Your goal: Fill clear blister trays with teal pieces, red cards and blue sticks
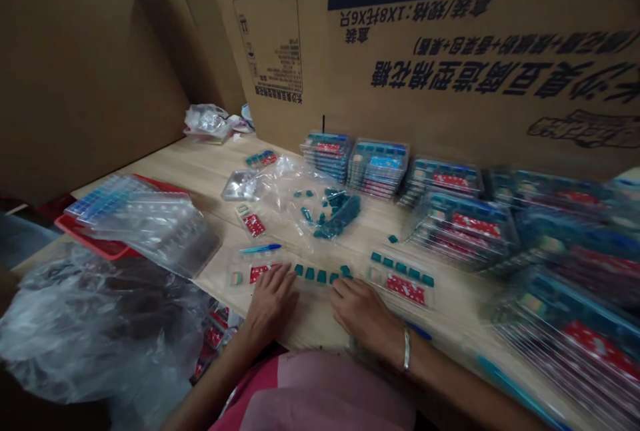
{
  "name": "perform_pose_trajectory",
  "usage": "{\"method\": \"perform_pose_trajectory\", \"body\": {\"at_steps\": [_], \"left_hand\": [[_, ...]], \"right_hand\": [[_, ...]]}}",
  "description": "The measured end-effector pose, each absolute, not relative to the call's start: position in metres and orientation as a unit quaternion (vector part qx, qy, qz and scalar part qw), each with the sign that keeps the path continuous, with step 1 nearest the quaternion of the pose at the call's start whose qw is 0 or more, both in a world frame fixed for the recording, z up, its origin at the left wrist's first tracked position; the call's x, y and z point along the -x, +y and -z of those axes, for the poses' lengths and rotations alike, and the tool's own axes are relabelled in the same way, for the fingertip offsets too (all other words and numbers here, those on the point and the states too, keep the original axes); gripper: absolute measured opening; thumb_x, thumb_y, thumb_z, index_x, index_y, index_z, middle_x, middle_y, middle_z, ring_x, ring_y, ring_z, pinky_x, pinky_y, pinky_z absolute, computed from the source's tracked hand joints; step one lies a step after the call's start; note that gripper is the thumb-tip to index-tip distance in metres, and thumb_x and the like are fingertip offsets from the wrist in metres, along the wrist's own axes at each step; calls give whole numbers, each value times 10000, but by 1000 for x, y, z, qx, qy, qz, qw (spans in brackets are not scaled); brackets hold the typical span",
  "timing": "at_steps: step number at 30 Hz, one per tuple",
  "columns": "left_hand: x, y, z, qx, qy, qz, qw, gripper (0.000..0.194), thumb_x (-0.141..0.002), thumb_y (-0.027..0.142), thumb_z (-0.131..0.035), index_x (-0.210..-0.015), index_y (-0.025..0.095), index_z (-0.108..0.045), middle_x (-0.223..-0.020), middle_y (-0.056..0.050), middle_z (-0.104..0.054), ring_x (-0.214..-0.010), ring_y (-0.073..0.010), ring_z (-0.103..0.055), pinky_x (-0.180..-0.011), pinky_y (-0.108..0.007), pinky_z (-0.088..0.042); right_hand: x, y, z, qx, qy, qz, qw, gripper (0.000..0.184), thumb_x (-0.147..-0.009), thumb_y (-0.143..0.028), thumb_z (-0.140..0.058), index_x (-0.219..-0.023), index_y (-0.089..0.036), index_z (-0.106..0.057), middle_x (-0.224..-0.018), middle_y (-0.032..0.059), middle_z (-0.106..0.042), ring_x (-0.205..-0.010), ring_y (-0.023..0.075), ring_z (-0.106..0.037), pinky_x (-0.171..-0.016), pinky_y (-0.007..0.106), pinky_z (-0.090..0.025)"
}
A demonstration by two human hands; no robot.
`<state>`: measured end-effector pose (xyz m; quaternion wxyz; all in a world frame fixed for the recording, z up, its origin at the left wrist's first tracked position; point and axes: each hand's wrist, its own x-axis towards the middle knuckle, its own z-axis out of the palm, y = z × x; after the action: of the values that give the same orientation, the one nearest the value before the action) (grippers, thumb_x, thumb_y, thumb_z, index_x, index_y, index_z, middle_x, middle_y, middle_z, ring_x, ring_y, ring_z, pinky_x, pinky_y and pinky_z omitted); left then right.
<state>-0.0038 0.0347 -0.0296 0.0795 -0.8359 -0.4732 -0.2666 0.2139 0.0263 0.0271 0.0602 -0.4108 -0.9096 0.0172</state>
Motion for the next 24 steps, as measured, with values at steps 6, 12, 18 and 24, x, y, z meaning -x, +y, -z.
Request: {"method": "perform_pose_trajectory", "body": {"at_steps": [6, 12, 18, 24], "left_hand": [[-13, 40, 25, 881, -351, 303, 94, 183, -867, 84, -438, -790, 161, -586, -1037, -115, -673, -929, -189, -607, -788, -328, -490], [10, 17, 1, 857, -360, 369, 21, 68, -839, 110, -536, -824, 166, -572, -1089, -124, -669, -942, -181, -639, -794, -303, -508], [63, 38, -23, 592, -586, 518, -195, 432, -745, 328, -661, -1130, 188, -522, -802, -16, -669, -672, -140, -633, -622, -258, -513], [98, 74, 8, 548, -711, 425, -118, 309, -691, 318, -568, -929, 129, -625, -823, -81, -656, -714, -199, -620, -688, -346, -513]], "right_hand": [[-235, 8, -22, 367, -916, 7, 162, 126, -805, -96, -524, -832, -194, -599, -884, 69, -621, -831, 216, -556, -761, 367, -440], [-248, 24, -26, 335, -884, -62, 320, 318, -895, -132, -444, -1181, -243, -530, -1060, 78, -625, -997, 199, -585, -849, 355, -487], [-169, 83, -28, 381, -756, -391, 361, 388, -836, -196, -571, -1211, -192, -470, -983, 53, -641, -870, 165, -636, -770, 295, -528], [-111, 124, 3, 492, -762, -312, 282, 426, -779, -195, -617, -1190, -158, -510, -1079, 106, -558, -1025, 225, -561, -889, 373, -466]]}}
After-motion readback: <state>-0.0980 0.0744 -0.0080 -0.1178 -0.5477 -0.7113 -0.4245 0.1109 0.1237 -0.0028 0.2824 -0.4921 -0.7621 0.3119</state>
